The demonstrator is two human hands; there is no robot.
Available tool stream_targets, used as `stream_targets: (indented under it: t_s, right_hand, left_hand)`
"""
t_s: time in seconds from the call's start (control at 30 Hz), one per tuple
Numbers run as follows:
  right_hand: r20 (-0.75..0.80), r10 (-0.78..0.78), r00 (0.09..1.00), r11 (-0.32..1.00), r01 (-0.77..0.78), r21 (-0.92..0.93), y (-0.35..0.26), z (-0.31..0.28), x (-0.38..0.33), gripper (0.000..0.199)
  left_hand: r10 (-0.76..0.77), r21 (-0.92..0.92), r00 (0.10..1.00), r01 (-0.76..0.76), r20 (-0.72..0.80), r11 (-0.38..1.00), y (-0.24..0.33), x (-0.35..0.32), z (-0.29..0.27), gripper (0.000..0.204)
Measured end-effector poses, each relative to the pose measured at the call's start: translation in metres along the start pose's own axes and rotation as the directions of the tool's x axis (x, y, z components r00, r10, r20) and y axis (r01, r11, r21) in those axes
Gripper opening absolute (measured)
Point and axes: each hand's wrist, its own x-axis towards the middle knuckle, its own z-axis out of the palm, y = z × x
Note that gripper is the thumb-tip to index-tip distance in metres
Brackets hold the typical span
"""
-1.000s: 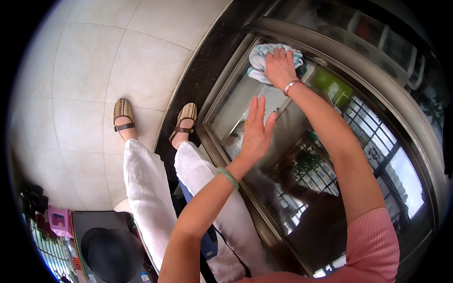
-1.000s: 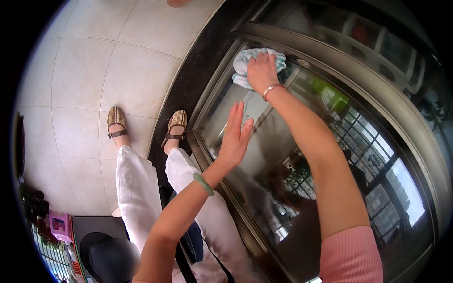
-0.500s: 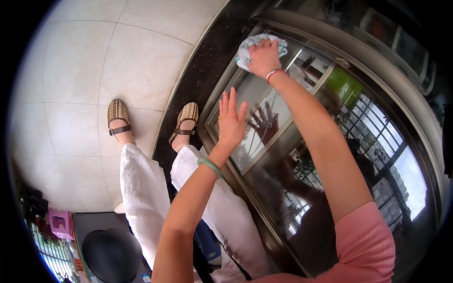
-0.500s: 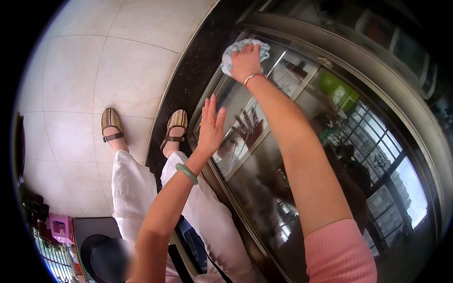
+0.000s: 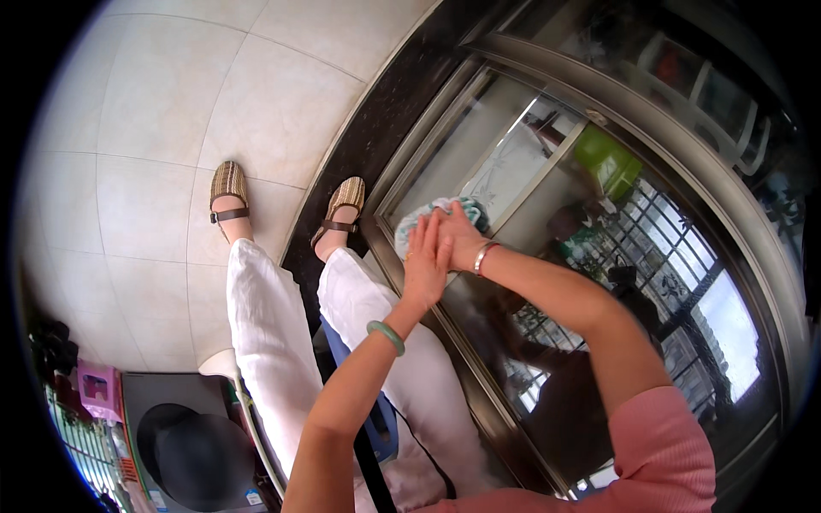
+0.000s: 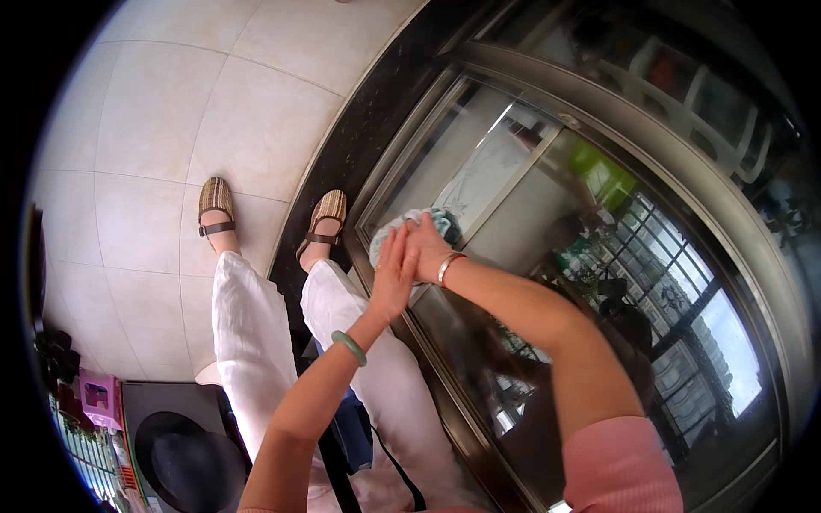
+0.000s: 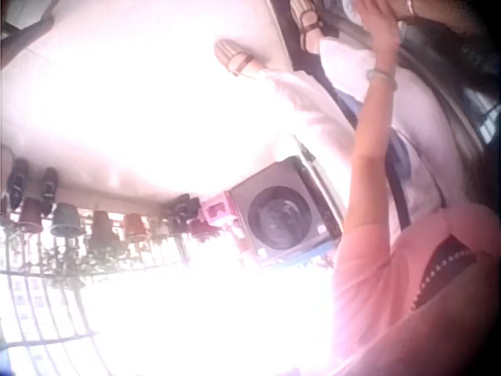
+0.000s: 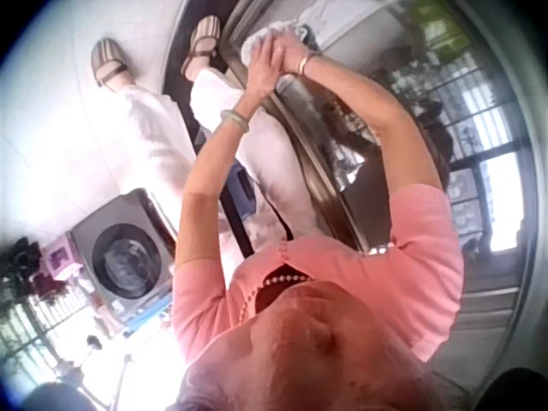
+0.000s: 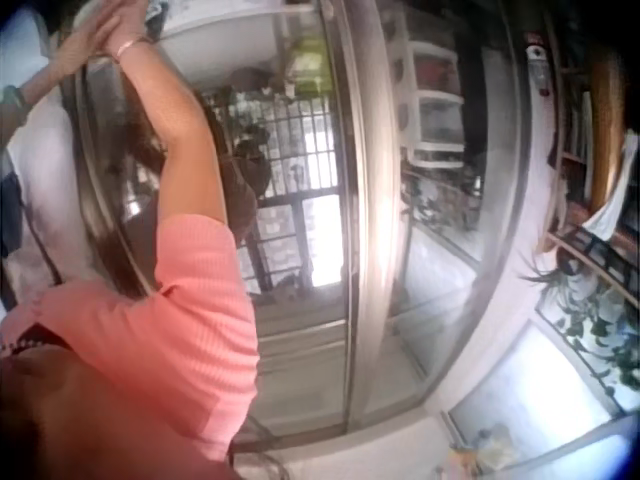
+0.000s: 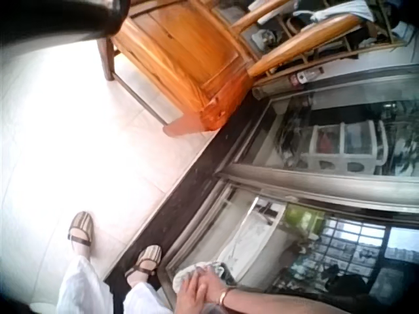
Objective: The person wipes a large glass sliding door with a cloth, moving systematically across the surface. They then rinse the cloth in a green bucket of water, wring it out, and resume wiping the glass. The task involves cleaning the window surface using a wet cloth.
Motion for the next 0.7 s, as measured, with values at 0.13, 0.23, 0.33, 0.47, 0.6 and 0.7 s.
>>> stream_targets:
  t_s: [0.13,0.23,0.33,0.47,0.6,0.7]
  right_hand:
    - [-0.046,0.101,0.994,0.982,-0.107,-0.153,0.034,-0.058,-0.082,0.050]
    - [-0.141,0.246,0.959,0.920,-0.277,-0.277,0.072,-0.109,-0.115,0.052]
    - [-0.347,0.337,0.875,0.852,-0.440,-0.284,0.114,-0.128,-0.113,0.044]
    - [-0.525,0.411,0.745,0.793,-0.576,-0.197,0.158,-0.111,-0.055,0.038]
    - [-0.582,0.408,0.704,0.773,-0.605,-0.190,0.184,-0.088,0.012,0.036]
    - [-0.591,0.422,0.687,0.769,-0.617,-0.168,0.198,-0.078,0.059,0.038]
  left_hand:
    - [0.164,-0.159,0.986,-0.167,-0.030,0.973,0.066,-0.015,0.025,0.064]
    - [0.134,-0.006,0.991,-0.134,0.004,0.991,0.111,-0.002,0.040,0.069]
    - [0.158,-0.166,0.986,-0.147,0.053,0.975,0.136,0.020,0.043,0.072]
    - [0.186,-0.199,0.980,-0.168,0.076,0.966,0.140,0.035,0.032,0.071]
    - [0.158,-0.141,0.986,-0.148,0.057,0.979,0.101,0.048,0.021,0.069]
    - [0.095,-0.091,0.995,-0.091,0.042,0.992,0.069,0.055,0.021,0.069]
